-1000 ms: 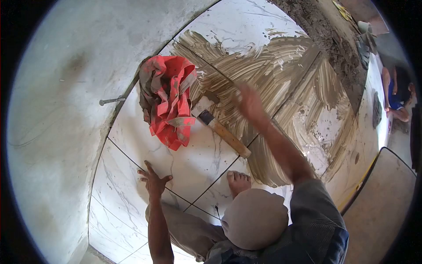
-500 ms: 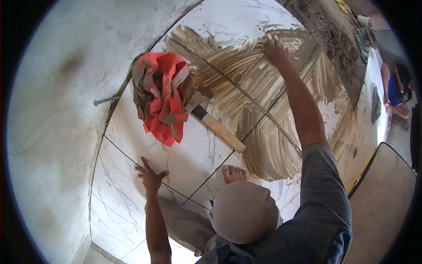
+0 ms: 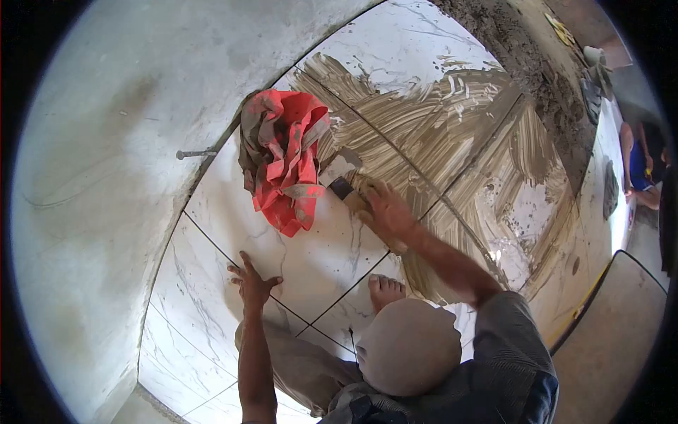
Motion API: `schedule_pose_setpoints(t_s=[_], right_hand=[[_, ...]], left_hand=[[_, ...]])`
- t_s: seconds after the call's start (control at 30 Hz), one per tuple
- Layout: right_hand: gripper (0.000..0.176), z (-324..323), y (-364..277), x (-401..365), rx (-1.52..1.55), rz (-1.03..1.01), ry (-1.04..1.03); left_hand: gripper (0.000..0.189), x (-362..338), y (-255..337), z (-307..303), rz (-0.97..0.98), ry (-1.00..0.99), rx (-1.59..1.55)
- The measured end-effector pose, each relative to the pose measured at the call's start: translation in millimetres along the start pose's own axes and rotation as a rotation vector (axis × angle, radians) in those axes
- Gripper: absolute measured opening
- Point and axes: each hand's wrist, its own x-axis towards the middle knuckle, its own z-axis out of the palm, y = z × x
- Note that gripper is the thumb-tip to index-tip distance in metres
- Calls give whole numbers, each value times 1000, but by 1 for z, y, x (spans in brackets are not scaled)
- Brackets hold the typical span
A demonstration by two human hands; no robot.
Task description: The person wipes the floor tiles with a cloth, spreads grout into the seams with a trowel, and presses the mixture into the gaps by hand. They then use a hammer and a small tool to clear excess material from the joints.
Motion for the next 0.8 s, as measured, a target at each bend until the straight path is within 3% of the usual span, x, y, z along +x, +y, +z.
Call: schedule_pose_setpoints(t_s=[0.1, 0.27, 0.5, 0.63, 0.7, 0.8], right_hand=[[61, 19, -22, -9, 125, 145, 72], [61, 13, -19, -11, 98, 115, 123], [56, 17, -9, -20, 63, 50, 5], [60, 21, -15, -20, 88, 180, -10], [56, 13, -19, -22, 247, 282, -14], [54, 3, -4, -21, 424, 203, 55]], left_hand=[[123, -2, -1, -1, 0, -2, 4], [122, 4, -3, 6, 27, 11, -8], [122, -4, 7, -1, -16, -7, 33], [123, 3, 0, 6, 23, 46, 48], [123, 2, 4, 3, 8, 27, 51], [123, 2, 3, 5, 7, 15, 43]])
